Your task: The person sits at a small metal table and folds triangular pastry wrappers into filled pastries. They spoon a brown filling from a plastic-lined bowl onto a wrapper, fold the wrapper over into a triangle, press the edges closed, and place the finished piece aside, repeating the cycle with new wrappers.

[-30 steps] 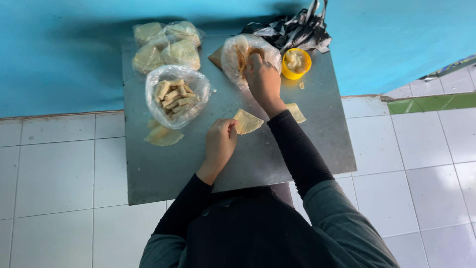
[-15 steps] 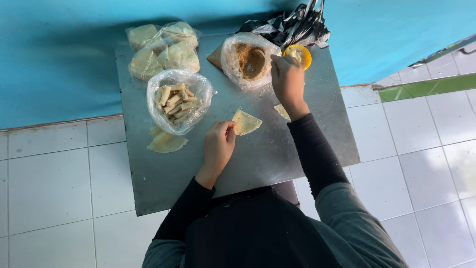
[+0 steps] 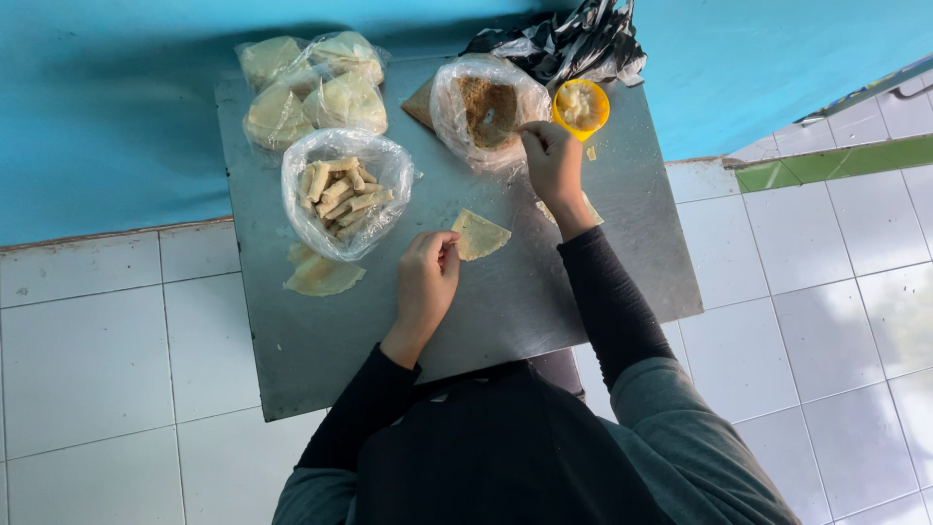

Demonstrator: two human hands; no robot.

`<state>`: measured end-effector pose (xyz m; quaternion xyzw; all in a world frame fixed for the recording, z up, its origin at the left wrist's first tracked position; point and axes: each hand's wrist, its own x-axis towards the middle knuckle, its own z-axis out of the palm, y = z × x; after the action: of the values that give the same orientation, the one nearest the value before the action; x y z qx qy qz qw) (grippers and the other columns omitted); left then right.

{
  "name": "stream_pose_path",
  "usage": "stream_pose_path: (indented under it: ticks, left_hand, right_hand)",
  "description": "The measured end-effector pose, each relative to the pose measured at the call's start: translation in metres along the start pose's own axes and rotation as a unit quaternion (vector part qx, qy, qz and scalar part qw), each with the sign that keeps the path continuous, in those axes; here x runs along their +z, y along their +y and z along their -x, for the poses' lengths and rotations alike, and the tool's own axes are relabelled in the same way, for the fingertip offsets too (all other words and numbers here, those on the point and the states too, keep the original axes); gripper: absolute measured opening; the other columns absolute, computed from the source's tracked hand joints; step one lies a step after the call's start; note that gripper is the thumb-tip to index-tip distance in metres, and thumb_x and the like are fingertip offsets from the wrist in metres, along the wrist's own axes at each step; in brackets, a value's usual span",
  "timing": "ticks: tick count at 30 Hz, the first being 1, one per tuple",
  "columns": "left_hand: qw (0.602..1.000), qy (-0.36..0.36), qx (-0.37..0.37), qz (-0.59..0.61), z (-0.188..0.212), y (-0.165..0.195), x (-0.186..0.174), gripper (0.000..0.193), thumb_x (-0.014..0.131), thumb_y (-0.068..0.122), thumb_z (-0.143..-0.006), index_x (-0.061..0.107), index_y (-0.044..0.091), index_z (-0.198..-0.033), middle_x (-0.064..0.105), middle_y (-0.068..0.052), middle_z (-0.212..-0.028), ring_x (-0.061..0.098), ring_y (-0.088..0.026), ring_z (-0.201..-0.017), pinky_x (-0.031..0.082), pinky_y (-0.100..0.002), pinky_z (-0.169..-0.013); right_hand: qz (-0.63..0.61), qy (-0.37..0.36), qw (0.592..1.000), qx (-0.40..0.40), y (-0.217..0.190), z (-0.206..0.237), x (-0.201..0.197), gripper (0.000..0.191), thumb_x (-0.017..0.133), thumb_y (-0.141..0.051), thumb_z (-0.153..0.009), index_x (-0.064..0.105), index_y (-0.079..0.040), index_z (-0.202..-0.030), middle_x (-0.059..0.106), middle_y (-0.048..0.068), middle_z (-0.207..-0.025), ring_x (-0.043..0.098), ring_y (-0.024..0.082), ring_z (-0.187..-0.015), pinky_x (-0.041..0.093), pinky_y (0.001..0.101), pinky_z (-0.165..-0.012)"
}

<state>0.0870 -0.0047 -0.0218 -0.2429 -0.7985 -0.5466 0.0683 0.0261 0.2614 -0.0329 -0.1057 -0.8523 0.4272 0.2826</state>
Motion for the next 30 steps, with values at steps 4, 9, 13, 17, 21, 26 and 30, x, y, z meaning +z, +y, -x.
stream_pose_path:
  ticks: [4, 9, 13, 17, 21, 26, 30]
  left_hand:
    - [1.0, 0.003, -0.002, -0.006, 0.001, -0.002, -0.001, 0.015, 0.069, -0.004, -0.09, 0.068, 0.0, -0.104, 0.071, -0.015, -0.099, 0.072, -0.028, -0.079, 0.059, -0.034, -0.067]
    - [1.0, 0.014, -0.017, -0.013, 0.0, -0.002, -0.002, 0.016, 0.071, -0.001, -0.088, 0.068, -0.001, -0.104, 0.07, -0.015, -0.097, 0.071, -0.026, -0.073, 0.058, -0.034, -0.065]
    - [1.0, 0.011, -0.018, -0.018, 0.003, -0.005, -0.002, 0.016, 0.073, 0.002, -0.089, 0.068, -0.001, -0.103, 0.07, -0.014, -0.093, 0.07, -0.026, -0.071, 0.057, -0.035, -0.065]
    - [0.999, 0.027, -0.003, -0.042, 0.004, -0.01, -0.001, 0.012, 0.073, 0.001, -0.091, 0.07, -0.001, -0.102, 0.071, -0.014, -0.089, 0.07, -0.028, -0.073, 0.055, -0.037, -0.066]
    - [0.999, 0.03, 0.004, -0.023, 0.005, -0.012, 0.0, 0.016, 0.071, 0.0, -0.091, 0.069, -0.002, -0.107, 0.073, -0.015, -0.093, 0.073, -0.029, -0.079, 0.057, -0.036, -0.069]
    - [1.0, 0.023, -0.012, -0.016, 0.005, -0.012, 0.001, 0.018, 0.071, 0.0, -0.092, 0.069, -0.002, -0.109, 0.074, -0.016, -0.095, 0.074, -0.028, -0.079, 0.058, -0.036, -0.069]
    - [0.999, 0.036, 0.006, -0.007, 0.006, -0.013, 0.001, 0.018, 0.07, -0.001, -0.092, 0.069, -0.002, -0.111, 0.074, -0.016, -0.098, 0.074, -0.029, -0.082, 0.059, -0.035, -0.071]
  right_hand:
    - [-0.064, -0.006, 0.994, 0.089, 0.007, -0.003, 0.0, 0.018, 0.065, -0.009, -0.096, 0.079, 0.0, -0.103, 0.065, 0.002, -0.072, 0.058, 0.006, -0.068, 0.047, 0.0228, -0.063]
    - [-0.148, 0.002, 0.983, 0.112, -0.003, 0.0, -0.017, 0.018, 0.065, -0.008, -0.097, 0.079, 0.001, -0.105, 0.066, -0.002, -0.078, 0.056, 0.004, -0.07, 0.045, 0.0193, -0.064]
    - [-0.206, -0.049, 0.962, 0.172, -0.019, 0.031, -0.04, 0.019, 0.063, -0.007, -0.1, 0.078, 0.0, -0.109, 0.062, -0.003, -0.079, 0.051, 0.003, -0.068, 0.04, 0.0184, -0.061]
    - [-0.19, -0.115, 0.953, 0.204, -0.039, 0.078, -0.044, 0.02, 0.06, -0.006, -0.098, 0.077, 0.0, -0.108, 0.066, -0.003, -0.081, 0.055, 0.003, -0.071, 0.044, 0.0181, -0.063]
    - [-0.141, -0.135, 0.971, 0.136, -0.056, 0.112, -0.04, 0.018, 0.062, -0.004, -0.1, 0.076, 0.0, -0.11, 0.066, -0.002, -0.086, 0.056, 0.005, -0.078, 0.046, 0.0203, -0.07]
    - [-0.025, -0.108, 0.994, -0.01, -0.067, 0.132, -0.041, 0.015, 0.066, -0.001, -0.1, 0.075, -0.004, -0.112, 0.069, 0.005, -0.094, 0.064, 0.011, -0.08, 0.051, 0.0246, -0.071]
    - [0.07, -0.086, 0.973, -0.202, -0.068, 0.135, -0.044, 0.027, 0.072, 0.006, -0.091, 0.076, -0.006, -0.115, 0.07, 0.006, -0.1, 0.065, 0.021, -0.087, 0.054, 0.0319, -0.078]
